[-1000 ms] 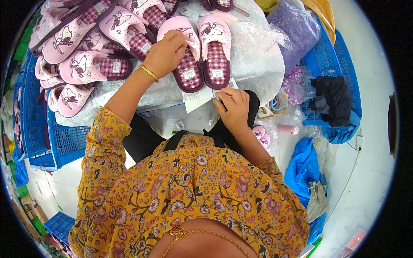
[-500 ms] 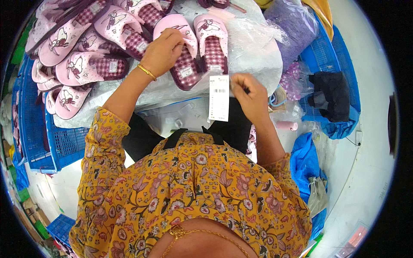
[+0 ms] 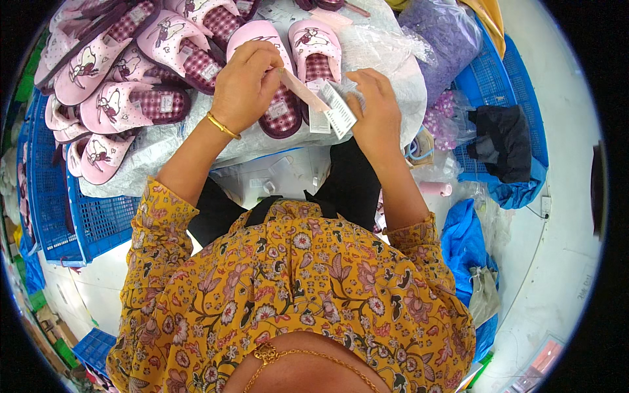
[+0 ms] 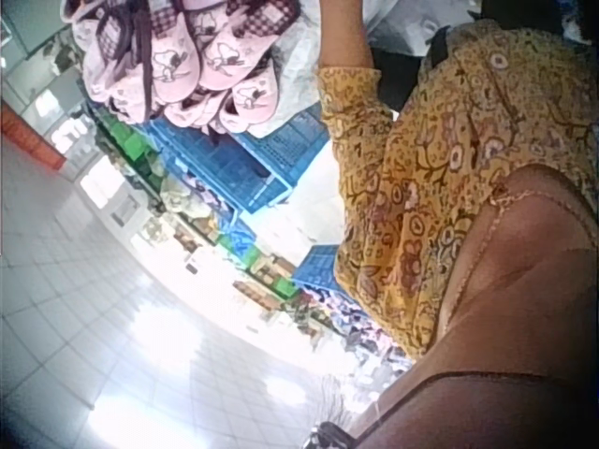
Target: The person sits on the floor and repeatedly picks up pairs of pink slippers, attaches paper tags to them, and places them into a pile. The person handles the slippers and tags by hand throughout the clip.
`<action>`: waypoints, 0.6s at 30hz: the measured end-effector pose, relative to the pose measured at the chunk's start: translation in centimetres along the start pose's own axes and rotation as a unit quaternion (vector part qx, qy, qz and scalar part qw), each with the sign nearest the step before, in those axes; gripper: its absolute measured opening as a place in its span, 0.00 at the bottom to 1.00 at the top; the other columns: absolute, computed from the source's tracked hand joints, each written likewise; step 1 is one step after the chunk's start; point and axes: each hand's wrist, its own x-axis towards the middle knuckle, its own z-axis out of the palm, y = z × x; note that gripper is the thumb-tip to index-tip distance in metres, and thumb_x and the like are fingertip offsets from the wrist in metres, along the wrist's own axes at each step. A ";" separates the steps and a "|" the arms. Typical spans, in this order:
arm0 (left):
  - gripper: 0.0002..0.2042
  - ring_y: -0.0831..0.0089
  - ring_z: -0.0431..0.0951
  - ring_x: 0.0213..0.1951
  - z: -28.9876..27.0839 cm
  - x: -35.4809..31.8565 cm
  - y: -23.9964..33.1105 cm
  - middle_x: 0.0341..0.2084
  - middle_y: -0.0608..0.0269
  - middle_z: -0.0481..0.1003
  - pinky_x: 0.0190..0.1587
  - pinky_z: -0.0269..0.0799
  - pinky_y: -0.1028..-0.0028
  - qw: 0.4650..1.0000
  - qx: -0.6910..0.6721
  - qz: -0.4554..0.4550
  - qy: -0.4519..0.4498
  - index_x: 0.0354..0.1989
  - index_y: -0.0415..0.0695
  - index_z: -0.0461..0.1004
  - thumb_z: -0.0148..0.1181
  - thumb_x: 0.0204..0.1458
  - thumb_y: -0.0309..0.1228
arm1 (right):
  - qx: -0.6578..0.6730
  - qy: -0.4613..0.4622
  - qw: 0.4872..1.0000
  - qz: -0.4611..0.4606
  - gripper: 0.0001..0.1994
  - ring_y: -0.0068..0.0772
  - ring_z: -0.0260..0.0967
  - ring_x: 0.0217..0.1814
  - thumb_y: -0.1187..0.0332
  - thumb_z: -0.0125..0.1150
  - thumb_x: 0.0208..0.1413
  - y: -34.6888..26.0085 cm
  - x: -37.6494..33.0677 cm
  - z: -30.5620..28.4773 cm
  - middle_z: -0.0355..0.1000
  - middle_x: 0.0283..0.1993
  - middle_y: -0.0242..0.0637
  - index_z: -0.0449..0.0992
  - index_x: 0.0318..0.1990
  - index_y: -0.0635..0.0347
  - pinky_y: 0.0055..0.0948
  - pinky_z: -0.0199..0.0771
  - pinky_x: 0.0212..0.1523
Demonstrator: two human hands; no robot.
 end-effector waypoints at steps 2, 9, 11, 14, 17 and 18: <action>0.04 0.61 0.76 0.40 -0.1 -0.2 -0.2 0.38 0.55 0.74 0.42 0.72 0.70 0.999 -0.037 -0.029 -0.004 0.35 0.39 0.74 0.59 0.52 0.22 | 0.022 0.011 1.000 -0.001 0.16 0.46 0.71 0.48 0.78 0.62 0.48 -0.7 0.3 -1.3 0.73 0.49 0.40 0.78 0.46 0.58 0.39 0.72 0.50; 0.03 0.82 0.72 0.31 0.1 -1.2 -1.1 0.33 0.67 0.71 0.34 0.68 0.81 0.963 -0.188 -0.184 -0.059 0.39 0.39 0.73 0.56 0.59 0.24 | 0.040 -0.022 0.998 -0.045 0.15 0.44 0.70 0.47 0.70 0.70 0.45 -3.6 0.1 -3.1 0.74 0.46 0.37 0.79 0.43 0.55 0.39 0.69 0.50; 0.04 0.83 0.71 0.30 0.3 -1.4 -1.2 0.33 0.69 0.71 0.34 0.68 0.82 0.962 -0.190 -0.187 -0.060 0.40 0.39 0.73 0.56 0.60 0.25 | -0.003 -0.070 0.995 -0.072 0.13 0.43 0.70 0.45 0.68 0.71 0.44 -3.2 0.2 -2.3 0.74 0.43 0.35 0.80 0.40 0.54 0.40 0.68 0.48; 0.04 0.83 0.72 0.30 0.4 -1.3 -1.3 0.32 0.69 0.71 0.33 0.69 0.82 0.961 -0.195 -0.188 -0.056 0.40 0.39 0.73 0.56 0.60 0.25 | -0.048 -0.088 0.993 -0.064 0.11 0.42 0.69 0.43 0.66 0.71 0.44 -1.9 -0.1 -0.5 0.73 0.41 0.32 0.80 0.37 0.53 0.40 0.66 0.46; 0.04 0.82 0.73 0.27 0.8 -1.3 -0.9 0.30 0.67 0.72 0.31 0.70 0.81 0.946 -0.246 -0.209 -0.040 0.40 0.39 0.73 0.56 0.60 0.26 | -0.049 -0.063 0.995 -0.061 0.09 0.41 0.69 0.44 0.66 0.70 0.44 -0.7 -0.3 0.6 0.73 0.41 0.29 0.79 0.34 0.52 0.40 0.66 0.44; 0.04 0.81 0.74 0.25 0.9 -1.4 -0.7 0.29 0.66 0.73 0.29 0.70 0.80 0.932 -0.278 -0.228 -0.037 0.39 0.39 0.72 0.57 0.60 0.26 | -0.056 -0.061 0.994 -0.070 0.08 0.40 0.69 0.43 0.66 0.70 0.44 -0.6 -0.3 0.6 0.72 0.40 0.29 0.79 0.33 0.52 0.40 0.65 0.43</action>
